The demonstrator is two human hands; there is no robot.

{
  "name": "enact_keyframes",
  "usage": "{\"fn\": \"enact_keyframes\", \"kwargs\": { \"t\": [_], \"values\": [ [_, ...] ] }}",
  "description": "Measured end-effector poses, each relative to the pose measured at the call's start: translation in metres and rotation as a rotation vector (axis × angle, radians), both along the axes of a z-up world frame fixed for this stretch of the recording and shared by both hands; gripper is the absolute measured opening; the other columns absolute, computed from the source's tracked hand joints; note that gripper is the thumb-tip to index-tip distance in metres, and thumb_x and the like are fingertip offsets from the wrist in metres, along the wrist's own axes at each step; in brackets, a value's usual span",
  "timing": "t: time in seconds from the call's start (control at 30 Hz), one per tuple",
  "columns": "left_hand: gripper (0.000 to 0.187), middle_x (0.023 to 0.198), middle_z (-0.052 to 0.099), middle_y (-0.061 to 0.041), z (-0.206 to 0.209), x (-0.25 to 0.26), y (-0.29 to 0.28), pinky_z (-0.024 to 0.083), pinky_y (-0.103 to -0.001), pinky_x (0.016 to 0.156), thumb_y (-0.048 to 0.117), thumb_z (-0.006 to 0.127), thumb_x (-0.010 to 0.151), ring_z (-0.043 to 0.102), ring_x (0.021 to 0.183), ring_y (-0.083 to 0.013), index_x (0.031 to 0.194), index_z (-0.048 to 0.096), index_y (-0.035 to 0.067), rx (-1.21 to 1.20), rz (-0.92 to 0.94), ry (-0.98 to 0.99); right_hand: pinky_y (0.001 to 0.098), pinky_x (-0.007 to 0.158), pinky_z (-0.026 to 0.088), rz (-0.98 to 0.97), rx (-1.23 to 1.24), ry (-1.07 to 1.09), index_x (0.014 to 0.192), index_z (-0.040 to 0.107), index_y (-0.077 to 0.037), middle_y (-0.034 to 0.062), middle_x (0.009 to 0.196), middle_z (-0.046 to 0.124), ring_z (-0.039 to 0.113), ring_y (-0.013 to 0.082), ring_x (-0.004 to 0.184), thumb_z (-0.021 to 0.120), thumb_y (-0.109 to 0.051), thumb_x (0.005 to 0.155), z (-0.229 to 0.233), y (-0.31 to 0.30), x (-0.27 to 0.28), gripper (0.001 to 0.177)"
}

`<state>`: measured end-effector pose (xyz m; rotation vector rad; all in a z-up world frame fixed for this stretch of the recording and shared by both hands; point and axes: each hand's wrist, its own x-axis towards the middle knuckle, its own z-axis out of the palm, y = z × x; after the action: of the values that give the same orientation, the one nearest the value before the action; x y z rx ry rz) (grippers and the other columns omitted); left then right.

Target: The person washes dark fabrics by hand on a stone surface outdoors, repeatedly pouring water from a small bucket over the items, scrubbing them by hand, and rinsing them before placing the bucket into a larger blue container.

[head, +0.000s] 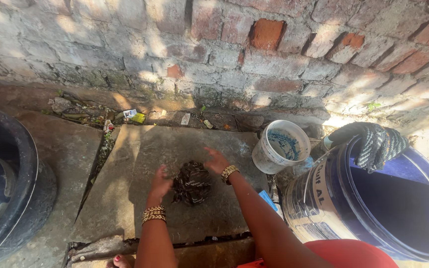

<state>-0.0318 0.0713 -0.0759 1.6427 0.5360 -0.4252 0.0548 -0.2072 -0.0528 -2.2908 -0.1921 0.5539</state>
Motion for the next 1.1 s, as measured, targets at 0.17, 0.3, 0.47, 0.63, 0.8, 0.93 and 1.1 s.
{"fn": "enact_keyframes", "kwargs": {
  "t": [0.17,0.3,0.47,0.63,0.8,0.93,1.1],
  "values": [
    [0.063,0.163,0.039,-0.013,0.012,-0.016,-0.002,0.048,-0.053,0.106,0.03,0.054,0.1,0.049,0.137,-0.0404,0.16,0.035,0.023,-0.081,0.133,0.232,0.0506,0.118,0.034,-0.228,0.132,0.279,0.16,0.027,-0.021,0.0163,0.163,0.033,0.037,0.0319,0.148,0.067,-0.046,0.094,-0.026,0.001,-0.033,0.081],
    [0.064,0.16,0.044,-0.016,0.025,-0.016,-0.056,0.049,-0.048,0.106,0.026,0.051,0.101,0.053,0.138,-0.0347,0.161,0.03,0.029,-0.462,0.255,0.098,0.0429,0.112,0.041,-0.231,0.417,0.195,0.155,0.04,-0.014,0.0167,0.155,0.049,0.049,0.0301,0.139,0.065,-0.036,0.095,-0.041,0.054,-0.056,0.069],
    [0.073,0.142,0.058,-0.015,0.061,0.018,-0.048,0.057,-0.04,0.09,-0.001,0.052,0.087,0.065,0.116,-0.0273,0.155,0.044,0.021,-0.517,0.258,-0.144,0.0401,0.095,0.05,-0.255,0.425,-0.237,0.126,0.066,-0.007,0.0156,0.122,0.065,0.062,0.0263,0.108,0.072,-0.022,0.085,-0.028,0.05,-0.028,0.044],
    [0.071,0.134,0.062,-0.014,0.094,0.04,-0.047,0.056,-0.033,0.09,-0.008,0.055,0.08,0.064,0.111,-0.0225,0.147,0.054,0.015,-0.618,0.185,-0.415,0.0415,0.099,0.048,-0.28,0.377,-0.704,0.13,0.064,-0.009,0.0148,0.122,0.061,0.06,0.0297,0.112,0.066,-0.022,0.087,0.041,0.058,-0.033,0.044],
    [0.069,0.139,0.06,-0.013,0.036,0.015,-0.041,0.053,-0.039,0.098,-0.001,0.057,0.08,0.062,0.119,-0.0264,0.147,0.054,0.017,-0.459,0.047,-0.036,0.0495,0.106,0.046,-0.245,0.092,-0.468,0.142,0.055,-0.015,0.0197,0.138,0.052,0.053,0.0405,0.127,0.061,-0.034,0.09,0.014,0.048,-0.096,0.056],
    [0.068,0.148,0.056,-0.015,-0.014,-0.005,-0.054,0.046,-0.044,0.112,0.009,0.062,0.087,0.057,0.132,-0.0309,0.153,0.048,0.021,0.156,-0.279,0.129,0.0523,0.104,0.048,-0.06,-0.329,0.056,0.156,0.039,-0.033,0.0201,0.148,0.042,0.051,0.0434,0.129,0.056,-0.053,0.094,-0.023,0.026,-0.1,0.068],
    [0.054,0.153,0.053,-0.014,-0.016,0.015,-0.034,0.042,-0.049,0.116,0.018,0.057,0.094,0.052,0.138,-0.0341,0.148,0.056,0.015,0.221,-0.285,0.188,0.0505,0.107,0.049,-0.094,-0.307,0.151,0.159,0.035,-0.033,0.0239,0.158,0.034,0.056,0.0431,0.131,0.061,-0.064,0.09,-0.018,0.014,-0.051,0.08]
  ]
}}
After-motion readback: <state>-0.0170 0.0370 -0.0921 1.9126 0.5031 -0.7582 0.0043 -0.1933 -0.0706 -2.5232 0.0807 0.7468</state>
